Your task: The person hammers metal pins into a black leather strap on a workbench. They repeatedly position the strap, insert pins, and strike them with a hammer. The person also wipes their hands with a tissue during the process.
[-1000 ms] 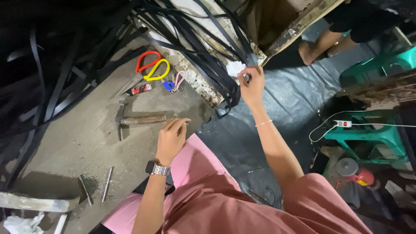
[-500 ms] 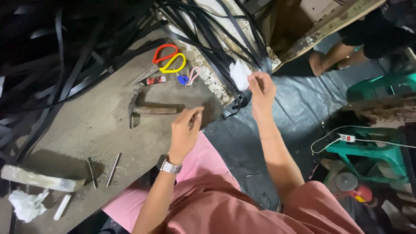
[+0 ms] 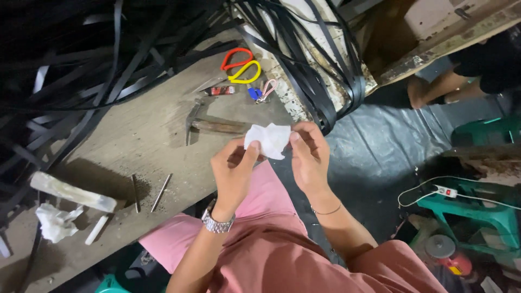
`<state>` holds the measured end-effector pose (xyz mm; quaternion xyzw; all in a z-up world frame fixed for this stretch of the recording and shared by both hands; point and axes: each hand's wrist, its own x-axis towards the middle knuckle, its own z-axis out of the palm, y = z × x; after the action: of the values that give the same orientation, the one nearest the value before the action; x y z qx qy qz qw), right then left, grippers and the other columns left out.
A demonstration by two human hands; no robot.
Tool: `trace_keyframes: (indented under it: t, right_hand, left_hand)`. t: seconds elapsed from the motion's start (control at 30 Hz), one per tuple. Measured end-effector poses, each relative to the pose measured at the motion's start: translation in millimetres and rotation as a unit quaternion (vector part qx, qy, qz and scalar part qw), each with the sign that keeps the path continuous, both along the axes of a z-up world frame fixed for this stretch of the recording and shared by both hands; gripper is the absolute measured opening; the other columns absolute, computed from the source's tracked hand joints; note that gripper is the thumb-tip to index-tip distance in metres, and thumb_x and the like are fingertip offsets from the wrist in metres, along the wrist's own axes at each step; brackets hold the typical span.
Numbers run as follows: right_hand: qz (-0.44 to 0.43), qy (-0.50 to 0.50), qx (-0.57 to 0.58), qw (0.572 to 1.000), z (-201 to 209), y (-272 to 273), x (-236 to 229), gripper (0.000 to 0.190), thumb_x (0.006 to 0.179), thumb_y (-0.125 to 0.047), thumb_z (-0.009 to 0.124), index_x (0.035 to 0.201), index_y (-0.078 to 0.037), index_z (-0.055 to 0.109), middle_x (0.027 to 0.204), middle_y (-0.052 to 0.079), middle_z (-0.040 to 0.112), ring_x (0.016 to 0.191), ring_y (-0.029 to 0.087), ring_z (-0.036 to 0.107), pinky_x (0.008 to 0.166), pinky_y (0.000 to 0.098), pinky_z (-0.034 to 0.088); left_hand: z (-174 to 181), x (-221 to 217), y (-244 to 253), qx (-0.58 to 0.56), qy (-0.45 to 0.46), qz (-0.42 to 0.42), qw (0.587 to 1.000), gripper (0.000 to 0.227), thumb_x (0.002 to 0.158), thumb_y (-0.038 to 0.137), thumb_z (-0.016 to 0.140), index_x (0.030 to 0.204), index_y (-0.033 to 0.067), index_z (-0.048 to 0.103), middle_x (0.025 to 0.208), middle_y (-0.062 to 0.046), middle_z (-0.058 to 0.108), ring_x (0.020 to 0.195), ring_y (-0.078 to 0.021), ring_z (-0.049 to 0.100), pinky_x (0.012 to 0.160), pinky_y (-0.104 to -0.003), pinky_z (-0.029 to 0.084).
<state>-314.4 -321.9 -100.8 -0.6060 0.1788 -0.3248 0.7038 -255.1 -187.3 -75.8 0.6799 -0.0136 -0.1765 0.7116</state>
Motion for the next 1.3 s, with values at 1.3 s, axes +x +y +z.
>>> trace_keyframes:
  t: [1.3]
  right_hand:
    - [0.09, 0.002, 0.229, 0.969, 38.4, 67.0, -3.2, 0.012, 0.098, -0.009, 0.065, 0.093, 0.002, 0.066, 0.075, 0.009, 0.065, 0.073, 0.018, 0.07, 0.068, 0.0333, 0.057]
  left_hand:
    - [23.4, -18.0, 72.2, -0.103, -0.159, 0.085, 0.978, 0.006, 0.081, -0.007, 0.081, 0.085, -0.004, 0.078, 0.08, -0.015, 0.076, 0.07, -0.0189, 0.072, 0.064, -0.033, 0.064]
